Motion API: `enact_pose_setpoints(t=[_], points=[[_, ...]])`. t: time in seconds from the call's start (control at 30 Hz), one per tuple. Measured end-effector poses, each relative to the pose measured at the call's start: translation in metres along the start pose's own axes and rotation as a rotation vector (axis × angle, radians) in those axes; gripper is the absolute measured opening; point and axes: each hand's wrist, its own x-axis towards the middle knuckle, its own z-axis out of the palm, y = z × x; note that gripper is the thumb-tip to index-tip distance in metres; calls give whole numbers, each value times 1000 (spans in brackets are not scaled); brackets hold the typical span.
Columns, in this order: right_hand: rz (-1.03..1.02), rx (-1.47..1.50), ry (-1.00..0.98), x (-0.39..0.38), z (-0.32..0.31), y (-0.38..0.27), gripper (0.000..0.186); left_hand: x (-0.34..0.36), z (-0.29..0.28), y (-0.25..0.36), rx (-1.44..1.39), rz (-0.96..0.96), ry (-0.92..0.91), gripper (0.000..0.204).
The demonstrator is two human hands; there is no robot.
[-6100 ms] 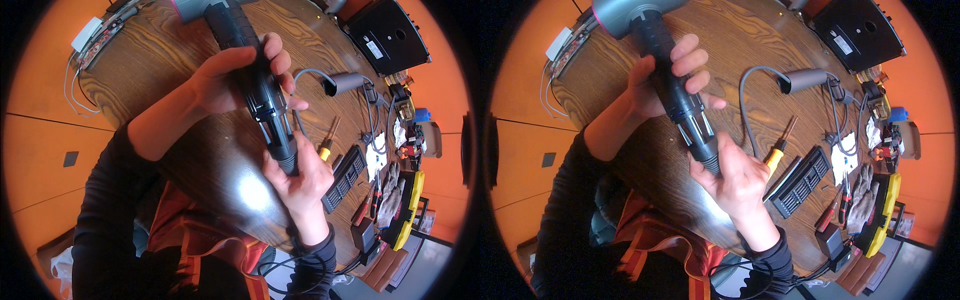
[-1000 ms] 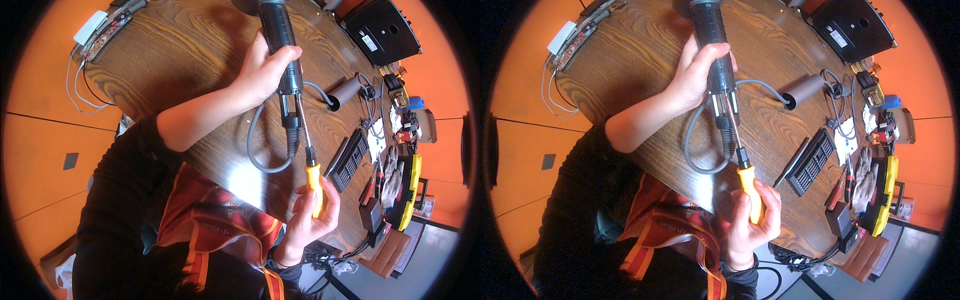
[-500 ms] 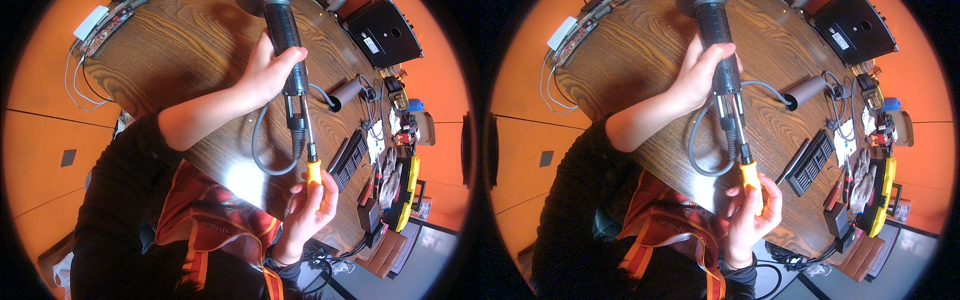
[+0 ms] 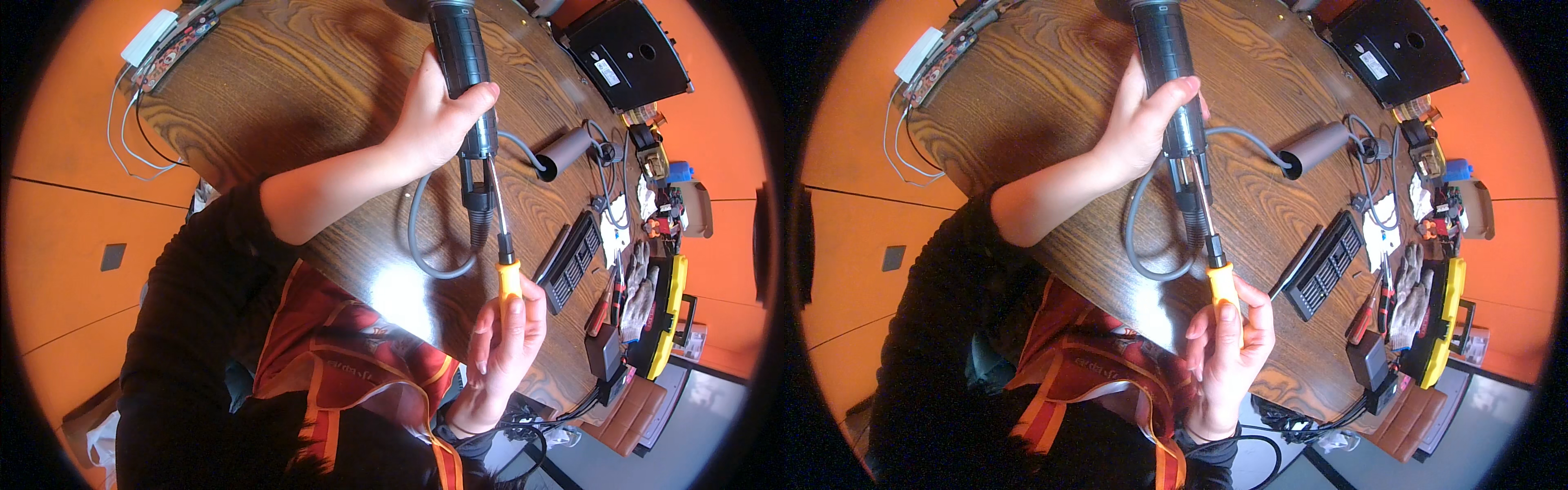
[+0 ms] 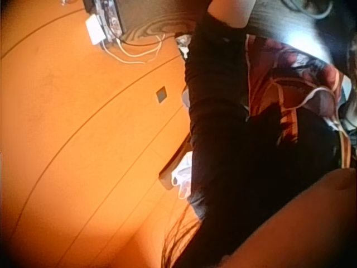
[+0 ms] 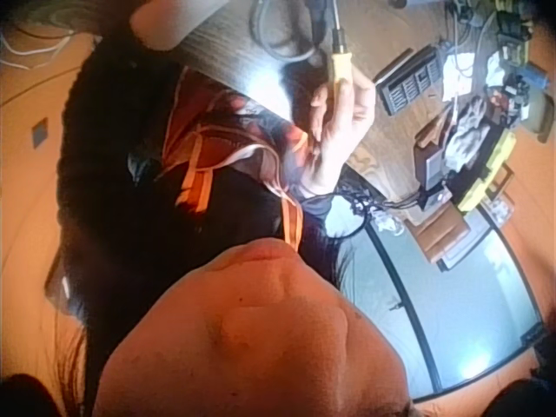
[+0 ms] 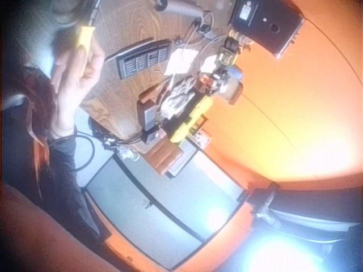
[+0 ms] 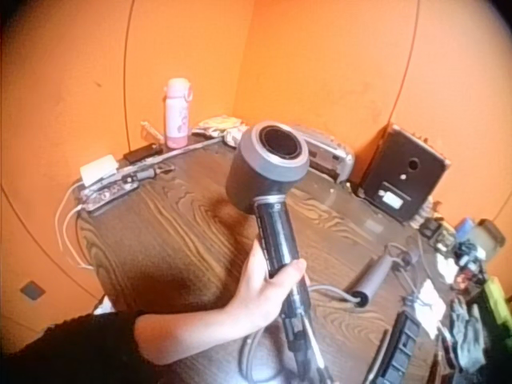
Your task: The person uses a screwdriver to pry open the handle of a hair dryer, removes a small internal component, and places it on the table. The person then continues to pry and inspect the interior of the handle.
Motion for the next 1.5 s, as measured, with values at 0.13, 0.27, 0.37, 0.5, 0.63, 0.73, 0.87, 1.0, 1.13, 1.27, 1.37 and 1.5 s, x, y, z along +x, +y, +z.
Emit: enact_pose_setpoints(t=[0.13, 0.27, 0.37, 0.5, 0.63, 0.73, 0.87, 1.0, 1.13, 1.27, 1.37, 1.5], points=[[-407, -497, 30, 2, 1, 14, 29, -2, 1, 1, -57, -59, 10, 33], [-844, -1021, 5, 6, -6, 15, 33, -2, 1, 0, -75, -75, 13, 33], [-1027, -1298, 12, 6, -9, 10, 36, -3, 0, -3, 3, -54, 19, 33], [-703, -929, 73, 3, -2, 6, 39, -3, 1, -5, 53, -50, 30, 33], [-59, -52, -103, -5, -1, -5, 39, -4, 0, -2, 48, -29, 22, 32], [301, 362, -151, -6, -8, -14, 38, -4, 1, -1, 50, 3, 23, 31], [424, 667, -81, 0, -14, -13, 30, -7, 3, 1, 9, 11, 13, 31], [28, 136, -78, 1, -11, -8, 23, -11, 4, 3, -69, -67, 13, 32], [-150, -139, -65, 8, -11, -1, 26, -8, 2, 5, -25, -31, 30, 35], [-616, -709, 1, 16, -17, 8, 22, -7, 3, 6, -29, -31, 59, 39], [-1016, -1151, -27, 23, -23, 9, 24, -11, 6, 6, -22, -47, 56, 40], [-1219, -1337, 20, 28, -29, 4, 31, -15, 7, 5, -6, -32, 27, 36]])
